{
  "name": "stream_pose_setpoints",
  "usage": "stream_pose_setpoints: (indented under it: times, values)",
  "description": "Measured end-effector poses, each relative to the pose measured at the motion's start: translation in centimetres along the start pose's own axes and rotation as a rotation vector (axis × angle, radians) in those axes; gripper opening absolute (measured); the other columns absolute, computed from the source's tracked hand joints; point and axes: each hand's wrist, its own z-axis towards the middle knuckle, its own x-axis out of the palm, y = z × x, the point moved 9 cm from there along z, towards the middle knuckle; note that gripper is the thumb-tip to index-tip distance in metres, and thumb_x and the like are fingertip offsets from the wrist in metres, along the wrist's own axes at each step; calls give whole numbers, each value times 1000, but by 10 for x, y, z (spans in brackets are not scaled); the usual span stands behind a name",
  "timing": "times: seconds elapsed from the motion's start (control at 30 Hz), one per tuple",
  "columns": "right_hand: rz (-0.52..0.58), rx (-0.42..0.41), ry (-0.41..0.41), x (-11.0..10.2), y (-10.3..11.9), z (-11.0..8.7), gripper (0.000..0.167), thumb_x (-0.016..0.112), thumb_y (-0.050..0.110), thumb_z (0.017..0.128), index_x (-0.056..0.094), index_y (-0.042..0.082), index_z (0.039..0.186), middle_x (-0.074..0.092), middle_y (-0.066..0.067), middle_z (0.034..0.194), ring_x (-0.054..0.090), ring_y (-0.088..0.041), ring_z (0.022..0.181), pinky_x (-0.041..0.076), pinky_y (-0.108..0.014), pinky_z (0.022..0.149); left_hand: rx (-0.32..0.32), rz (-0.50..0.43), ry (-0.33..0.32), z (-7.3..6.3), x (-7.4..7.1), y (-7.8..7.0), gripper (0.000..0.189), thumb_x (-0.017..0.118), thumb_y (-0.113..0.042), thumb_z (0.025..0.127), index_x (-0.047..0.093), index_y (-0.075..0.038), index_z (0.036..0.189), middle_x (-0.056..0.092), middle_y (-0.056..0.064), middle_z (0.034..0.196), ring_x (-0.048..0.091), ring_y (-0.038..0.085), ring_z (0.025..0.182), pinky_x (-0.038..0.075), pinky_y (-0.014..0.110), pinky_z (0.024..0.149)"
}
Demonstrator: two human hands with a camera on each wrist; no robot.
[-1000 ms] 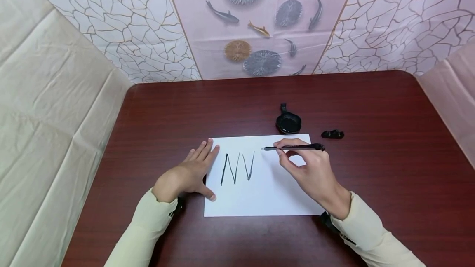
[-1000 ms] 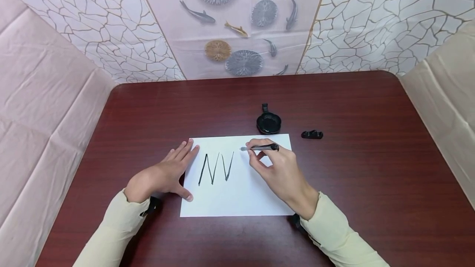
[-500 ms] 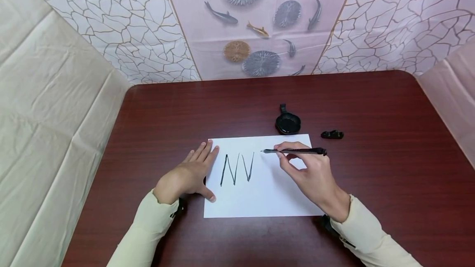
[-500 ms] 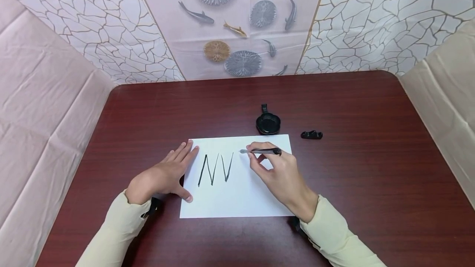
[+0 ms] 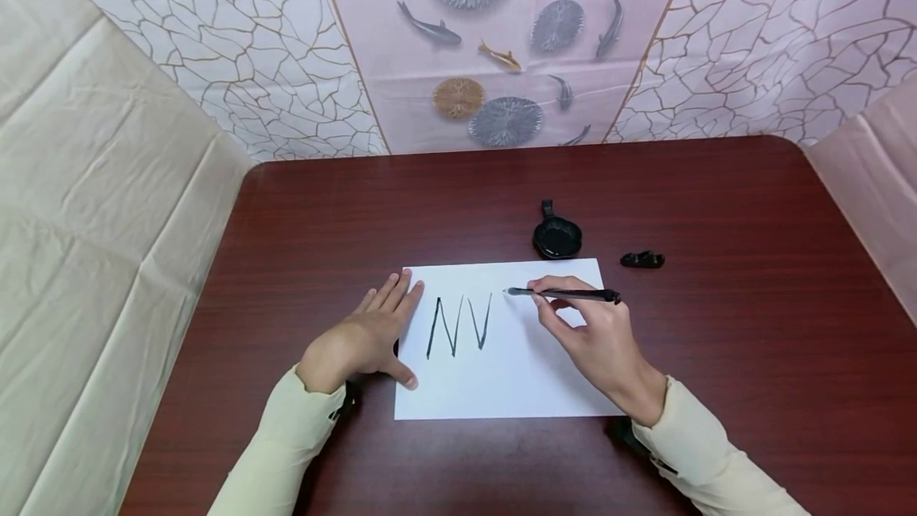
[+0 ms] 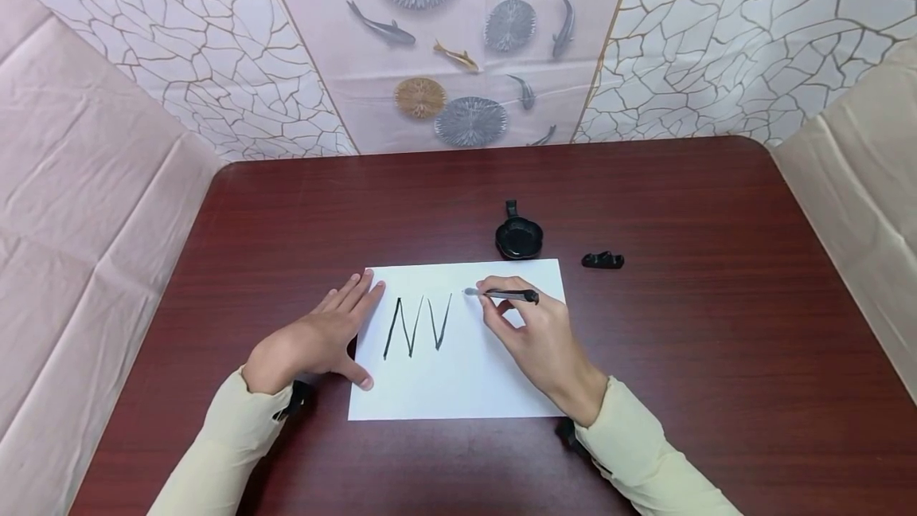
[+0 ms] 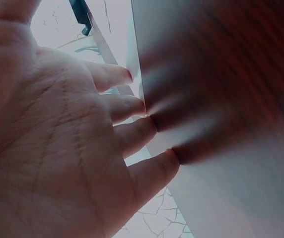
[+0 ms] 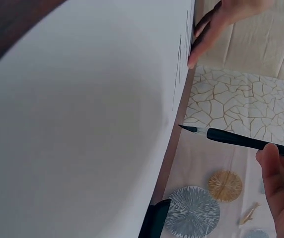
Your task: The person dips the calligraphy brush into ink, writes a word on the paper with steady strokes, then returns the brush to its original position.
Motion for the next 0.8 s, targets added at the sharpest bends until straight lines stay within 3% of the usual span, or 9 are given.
stream_pose_setpoints:
  times: [0.17, 0.53, 0.8]
  values:
    - [26, 7, 1, 4, -3, 0, 33, 79, -13, 84, 78, 4, 113, 79, -6, 108, 76, -20, 91, 56, -13, 81, 0, -3, 2, 0, 0, 1, 146, 98, -49, 69, 0, -10, 171, -15, 14, 176, -11, 32, 163, 5, 53, 131]
    - [-5, -28, 59, 8, 7, -14, 31, 78, -9, 83, 77, 8, 110, 79, -2, 105, 75, -12, 80, 61, -27, 72, 12, -17, 3, -1, 0, 2, 146, 97, -49, 70, -1, -10, 171, -16, 13, 176, -12, 32, 163, 4, 54, 131]
    - [62, -33, 98, 6, 22, -32, 21, 72, 0, 89, 77, 10, 107, 78, 0, 103, 74, -11, 81, 59, -19, 80, 14, -17, 1, -1, -1, 2, 146, 97, -50, 70, -1, -9, 170, -15, 14, 176, -12, 32, 163, 4, 54, 131]
